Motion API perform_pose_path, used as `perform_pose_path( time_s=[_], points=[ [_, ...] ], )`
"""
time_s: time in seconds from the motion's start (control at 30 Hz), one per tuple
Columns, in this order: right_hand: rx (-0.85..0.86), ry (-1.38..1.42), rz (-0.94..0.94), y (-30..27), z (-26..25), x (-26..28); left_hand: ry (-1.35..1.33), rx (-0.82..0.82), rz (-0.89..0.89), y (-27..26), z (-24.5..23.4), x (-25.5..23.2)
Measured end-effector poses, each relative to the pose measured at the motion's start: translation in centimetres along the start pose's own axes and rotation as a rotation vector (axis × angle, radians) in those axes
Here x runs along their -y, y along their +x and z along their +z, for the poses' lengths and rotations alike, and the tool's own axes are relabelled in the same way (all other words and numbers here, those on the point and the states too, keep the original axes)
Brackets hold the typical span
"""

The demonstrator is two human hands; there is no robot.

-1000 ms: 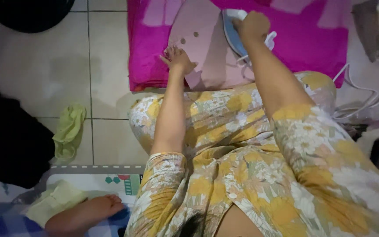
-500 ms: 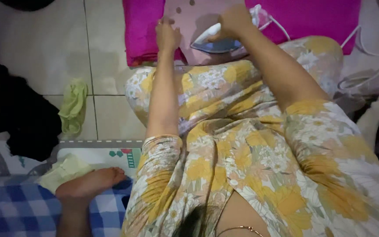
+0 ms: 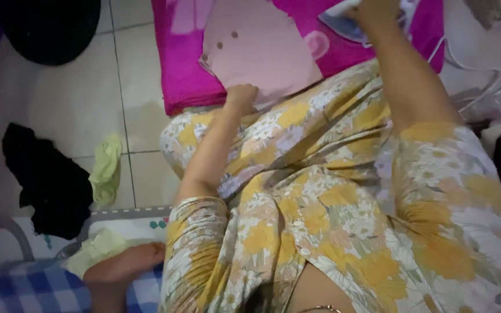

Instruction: Ironing a small garment on a pink mat on the floor.

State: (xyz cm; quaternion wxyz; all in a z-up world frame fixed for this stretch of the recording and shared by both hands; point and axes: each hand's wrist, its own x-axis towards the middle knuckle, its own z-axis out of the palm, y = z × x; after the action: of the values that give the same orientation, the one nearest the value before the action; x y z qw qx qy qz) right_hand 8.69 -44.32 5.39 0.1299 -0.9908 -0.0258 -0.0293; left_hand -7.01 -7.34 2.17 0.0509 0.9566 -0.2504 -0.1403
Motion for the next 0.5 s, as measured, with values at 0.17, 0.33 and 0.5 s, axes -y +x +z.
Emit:
perform_pose_path(
  time_s=[0.17,0.33,0.5],
  points=[
    [-0.267,-0.19,-0.446,-4.9,-3.4,1.6,0.319,0.095,-0.055,4.4,8.4,1.4],
    [0.245,0.06,-0.788,-9.9,-1.1,6.5,0.46,0.235,-0.2,2.4,2.3,-2.8],
    [0.319,-0.073,-0.887,-10.2,1.2,6.6,0.505,0.063,-0.169,3.1,5.0,-2.0]
  ],
)
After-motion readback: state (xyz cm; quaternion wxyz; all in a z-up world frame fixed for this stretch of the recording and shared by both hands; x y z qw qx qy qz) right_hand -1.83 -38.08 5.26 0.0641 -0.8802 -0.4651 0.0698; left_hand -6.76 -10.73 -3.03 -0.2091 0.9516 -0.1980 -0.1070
